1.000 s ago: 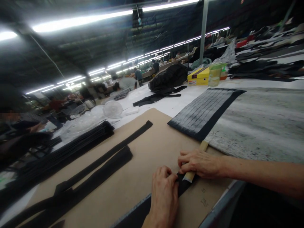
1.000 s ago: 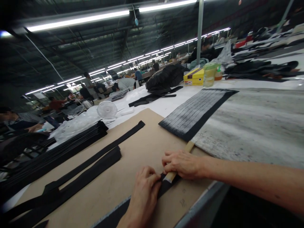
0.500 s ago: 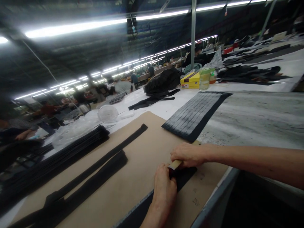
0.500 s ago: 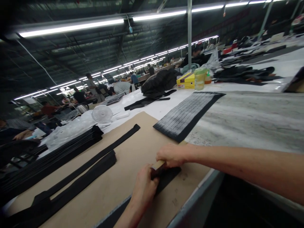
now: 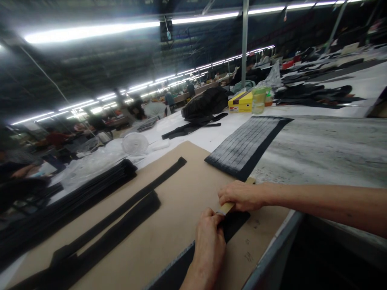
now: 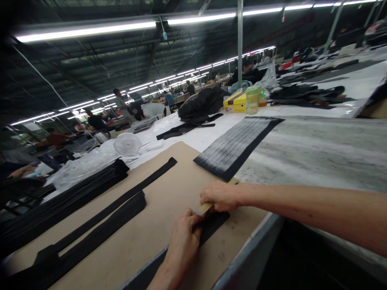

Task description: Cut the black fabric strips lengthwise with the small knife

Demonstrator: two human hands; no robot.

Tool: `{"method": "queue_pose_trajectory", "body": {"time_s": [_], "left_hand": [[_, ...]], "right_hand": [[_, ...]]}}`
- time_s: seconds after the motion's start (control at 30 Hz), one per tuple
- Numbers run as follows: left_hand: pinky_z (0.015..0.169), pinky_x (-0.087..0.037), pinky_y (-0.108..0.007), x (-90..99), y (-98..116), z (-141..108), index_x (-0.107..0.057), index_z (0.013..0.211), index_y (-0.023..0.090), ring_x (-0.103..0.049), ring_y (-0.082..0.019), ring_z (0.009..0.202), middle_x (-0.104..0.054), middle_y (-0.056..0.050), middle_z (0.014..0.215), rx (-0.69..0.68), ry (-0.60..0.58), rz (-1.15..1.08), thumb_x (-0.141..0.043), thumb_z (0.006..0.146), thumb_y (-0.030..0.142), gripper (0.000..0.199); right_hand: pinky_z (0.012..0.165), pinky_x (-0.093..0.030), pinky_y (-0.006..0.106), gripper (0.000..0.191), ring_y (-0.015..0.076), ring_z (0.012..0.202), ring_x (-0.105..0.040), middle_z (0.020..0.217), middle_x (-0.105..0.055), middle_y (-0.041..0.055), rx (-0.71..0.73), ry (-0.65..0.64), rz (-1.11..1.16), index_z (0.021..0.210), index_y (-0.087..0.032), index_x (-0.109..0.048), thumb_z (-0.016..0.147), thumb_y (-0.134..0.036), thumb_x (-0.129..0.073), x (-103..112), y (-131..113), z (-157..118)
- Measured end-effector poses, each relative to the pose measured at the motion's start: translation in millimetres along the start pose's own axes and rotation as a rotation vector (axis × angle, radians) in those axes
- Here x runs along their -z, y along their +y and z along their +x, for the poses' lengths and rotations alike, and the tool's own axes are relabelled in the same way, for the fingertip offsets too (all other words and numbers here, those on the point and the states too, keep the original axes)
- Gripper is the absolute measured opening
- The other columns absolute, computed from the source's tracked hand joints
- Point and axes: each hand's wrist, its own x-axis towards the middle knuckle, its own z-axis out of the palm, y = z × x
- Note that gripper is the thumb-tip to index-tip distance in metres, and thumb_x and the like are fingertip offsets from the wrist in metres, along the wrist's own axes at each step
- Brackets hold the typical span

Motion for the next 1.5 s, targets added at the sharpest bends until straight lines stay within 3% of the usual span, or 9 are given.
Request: {"method": "queue_pose_trajectory", "body": {"time_s": [0.23, 0.4, 0.6, 0.8, 1.03, 1.27, 1.5], "left_hand": [[0.082, -0.041, -0.033, -7.2, 7.3, -7.9, -0.072, 0.098, 0.016, -0.053, -0.024, 0.096, -0.059, -0.010, 0.098, -0.030, -0.038, 0.148, -0.037, 0.094, 0.012, 0.035], [0.090, -0.041, -0.037, -9.8, 10.4, -12.3, -0.066, 0.114, 0.016, -0.048, -0.027, 0.107, -0.057, -0.012, 0.114, -0.056, -0.077, 0.249, -0.037, 0.092, 0.009, 0.037], [0.092, -0.041, -0.033, -7.5, 4.2, -13.5, -0.064, 0.116, 0.016, -0.049, -0.024, 0.106, -0.058, -0.010, 0.113, -0.097, -0.095, 0.231, -0.033, 0.095, 0.011, 0.038], [0.092, -0.041, -0.031, -5.8, 5.0, -13.9, -0.056, 0.130, 0.020, -0.049, -0.022, 0.105, -0.058, -0.007, 0.113, -0.101, -0.059, 0.240, -0.035, 0.094, 0.012, 0.042], [0.088, -0.044, -0.031, -7.9, 4.7, -12.5, -0.062, 0.121, 0.024, -0.051, -0.021, 0.101, -0.059, -0.005, 0.107, -0.135, -0.034, 0.299, -0.035, 0.096, 0.013, 0.038], [0.089, -0.048, -0.035, -13.7, 7.5, -8.3, -0.062, 0.118, 0.021, -0.054, -0.022, 0.102, -0.061, -0.005, 0.111, -0.173, -0.065, 0.496, -0.041, 0.096, 0.013, 0.032], [0.088, -0.051, -0.035, -30.6, 1.9, -4.4, -0.063, 0.115, 0.014, -0.058, -0.021, 0.097, -0.064, -0.005, 0.104, -0.319, 0.078, 0.656, -0.048, 0.093, 0.014, 0.026]], "right_hand": [[0.067, -0.035, 0.030, 0.018, 0.0197, 0.085, -0.054, 0.086, -0.061, 0.0011, 0.088, 0.052, 0.040, 0.074, -0.021, -0.058, 0.067, -0.005, -0.052, -10.6, 4.3, -10.5], [0.067, -0.034, 0.030, 0.021, 0.0190, 0.086, -0.051, 0.087, -0.058, 0.0007, 0.120, 0.065, 0.049, 0.076, -0.021, -0.055, 0.065, -0.003, -0.051, -14.1, 5.8, -14.0], [0.067, -0.036, 0.029, 0.009, 0.0185, 0.083, -0.053, 0.083, -0.057, 0.0001, 0.072, 0.076, 0.063, 0.074, -0.021, -0.054, 0.077, -0.013, -0.056, -12.2, 12.9, -10.4], [0.068, -0.037, 0.027, 0.011, 0.0173, 0.083, -0.055, 0.083, -0.058, -0.0008, 0.062, 0.067, 0.075, 0.072, -0.021, -0.053, 0.081, -0.018, -0.060, -10.1, 14.8, -11.1], [0.067, -0.036, 0.028, 0.012, 0.0187, 0.085, -0.055, 0.086, -0.060, 0.0011, 0.122, 0.059, 0.032, 0.074, -0.020, -0.056, 0.076, -0.009, -0.054, -8.3, 13.6, -13.5], [0.059, -0.030, 0.029, 0.033, 0.0196, 0.090, -0.054, 0.098, -0.061, 0.0022, 0.138, 0.045, -0.029, 0.087, -0.021, -0.064, 0.067, 0.001, -0.050, -9.8, 9.1, -23.7], [0.061, -0.033, 0.027, 0.036, 0.0200, 0.090, -0.055, 0.104, -0.059, 0.0032, 0.076, 0.027, -0.062, 0.094, -0.024, -0.066, 0.072, -0.001, -0.048, -5.6, 3.1, -30.9]]}}
